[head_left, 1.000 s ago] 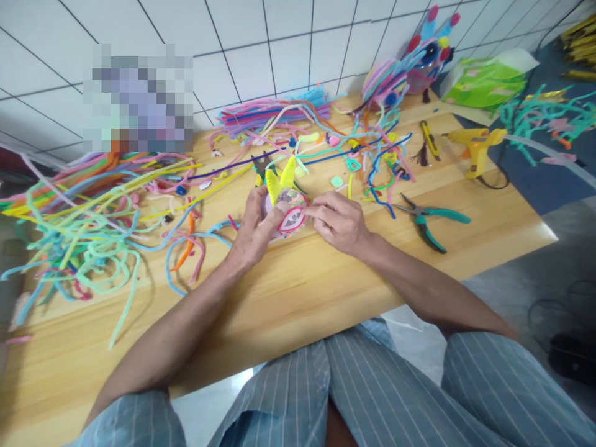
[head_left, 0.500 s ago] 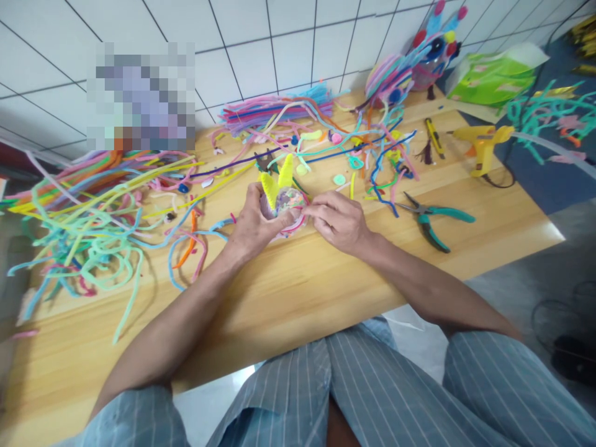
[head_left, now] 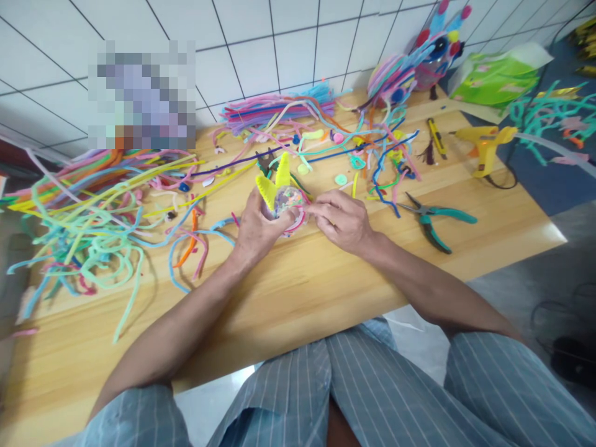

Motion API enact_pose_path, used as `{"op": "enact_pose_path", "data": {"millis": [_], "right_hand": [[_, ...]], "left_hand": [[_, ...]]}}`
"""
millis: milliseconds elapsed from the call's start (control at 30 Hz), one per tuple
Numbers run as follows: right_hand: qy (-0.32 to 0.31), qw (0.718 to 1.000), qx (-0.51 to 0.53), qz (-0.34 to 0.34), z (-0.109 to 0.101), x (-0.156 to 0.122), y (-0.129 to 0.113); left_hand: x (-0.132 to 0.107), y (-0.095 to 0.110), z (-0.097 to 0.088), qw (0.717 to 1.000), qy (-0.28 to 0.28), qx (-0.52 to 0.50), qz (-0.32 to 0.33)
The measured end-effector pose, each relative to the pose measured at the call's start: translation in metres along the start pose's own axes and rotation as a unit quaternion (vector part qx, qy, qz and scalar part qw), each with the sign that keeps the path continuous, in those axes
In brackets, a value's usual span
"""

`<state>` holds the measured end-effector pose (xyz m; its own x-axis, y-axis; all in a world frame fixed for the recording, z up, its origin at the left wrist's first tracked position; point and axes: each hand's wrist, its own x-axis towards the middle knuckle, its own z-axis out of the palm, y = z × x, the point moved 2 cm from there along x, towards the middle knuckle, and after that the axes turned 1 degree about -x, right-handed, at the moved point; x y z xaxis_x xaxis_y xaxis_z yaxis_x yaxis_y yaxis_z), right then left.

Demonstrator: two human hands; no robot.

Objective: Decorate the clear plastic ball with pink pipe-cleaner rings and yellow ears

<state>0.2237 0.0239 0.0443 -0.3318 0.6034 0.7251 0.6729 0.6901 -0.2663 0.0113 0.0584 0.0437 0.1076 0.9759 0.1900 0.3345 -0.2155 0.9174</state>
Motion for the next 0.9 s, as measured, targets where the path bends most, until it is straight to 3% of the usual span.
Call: {"op": "enact_pose_path", "data": {"millis": [633,900], "right_hand": [[0.027,0.999,-0.030,-0.036,-0.004,0.003,-0.007],[0.014,1.000,-0.015,-0.022,-0.003,0.003,-0.005]], "left_hand": [[-0.008,0.002,0.006,0.998,0.053,-0.022,0.034],[-0.012,0.001,0.011,0.997,0.034,-0.059,0.031]]}}
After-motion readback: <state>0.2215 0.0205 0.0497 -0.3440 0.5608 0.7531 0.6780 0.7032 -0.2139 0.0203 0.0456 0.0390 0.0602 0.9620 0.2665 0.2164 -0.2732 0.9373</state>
